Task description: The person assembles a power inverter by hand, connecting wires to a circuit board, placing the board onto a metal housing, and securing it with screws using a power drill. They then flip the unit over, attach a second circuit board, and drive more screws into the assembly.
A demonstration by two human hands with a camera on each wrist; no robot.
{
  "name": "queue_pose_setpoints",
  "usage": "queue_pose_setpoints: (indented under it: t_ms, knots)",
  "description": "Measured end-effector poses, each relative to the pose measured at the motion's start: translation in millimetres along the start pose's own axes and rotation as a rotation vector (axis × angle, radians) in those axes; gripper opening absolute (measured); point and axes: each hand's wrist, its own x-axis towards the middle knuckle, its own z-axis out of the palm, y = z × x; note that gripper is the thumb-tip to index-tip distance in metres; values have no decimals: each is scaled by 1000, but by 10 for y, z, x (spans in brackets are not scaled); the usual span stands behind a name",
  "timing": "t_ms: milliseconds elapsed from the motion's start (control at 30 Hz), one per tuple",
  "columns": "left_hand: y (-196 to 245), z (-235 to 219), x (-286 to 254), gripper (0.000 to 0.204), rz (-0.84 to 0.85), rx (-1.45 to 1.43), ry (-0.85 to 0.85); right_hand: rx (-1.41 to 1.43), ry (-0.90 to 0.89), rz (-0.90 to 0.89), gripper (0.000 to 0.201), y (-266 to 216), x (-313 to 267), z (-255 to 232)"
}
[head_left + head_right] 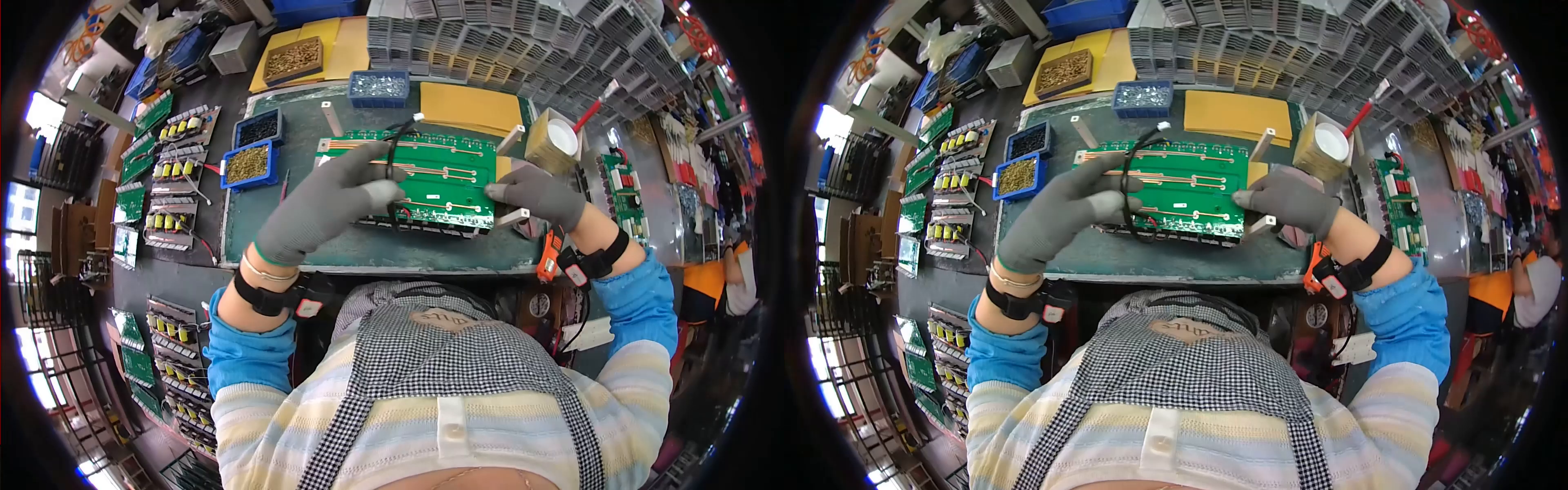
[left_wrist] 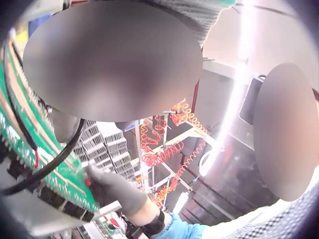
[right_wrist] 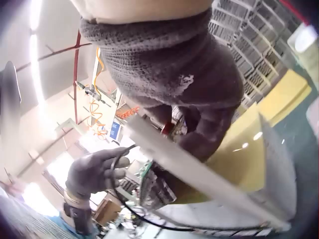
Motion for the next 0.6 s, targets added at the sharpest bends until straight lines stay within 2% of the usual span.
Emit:
queue_pose_setpoints:
  t_ms: [33, 67, 100, 133, 167, 200, 233, 300, 367, 400, 500, 533, 600]
  knots:
    - [2, -37, -13, 57, 3, -31, -17, -149, 31, 24, 43, -7, -6, 26]
    - [-44, -51, -21, 54, 46, 182, 72, -310, 119, -19, 42, -43, -55, 12]
    - [-24, -104, -35, 53, 9, 344, 113, -475, 206, -64, 41, -116, -103, -30]
    - [20, -171, -70, 51, -31, 505, 151, -267, 202, 21, 36, -244, -152, -117]
    - [71, -232, -100, 49, -70, 667, 187, -159, 229, -5, 34, -232, -170, -134]
    - [130, -274, -129, 44, -32, 446, 274, -52, 258, -32, 33, -205, -190, -152]
    - [11, -423, -113, 44, 107, 325, 303, 57, 291, -58, 32, -174, -209, -157]
    - [-132, -719, -56, 45, 75, 241, 488, 72, 341, -218, 33, -166, -184, -91]
    - [-477, -1039, 45, 44, -15, 219, 588, 95, 360, -326, 38, -100, -92, 20]
    - [-651, -1120, 108, 44, -61, 211, 639, -109, 303, -287, 45, 46, 26, 86]
    - [-1057, -1046, 132, 45, -87, 231, 464, -242, 464, -476, 46, 384, 195, 224]
    - [-1059, -978, 146, 45, -36, 164, 421, -295, 392, -310, 46, 156, 65, 153]
    - [-1060, -851, 146, 46, 46, 35, 327, 0, 376, -280, 46, 115, 43, 118]
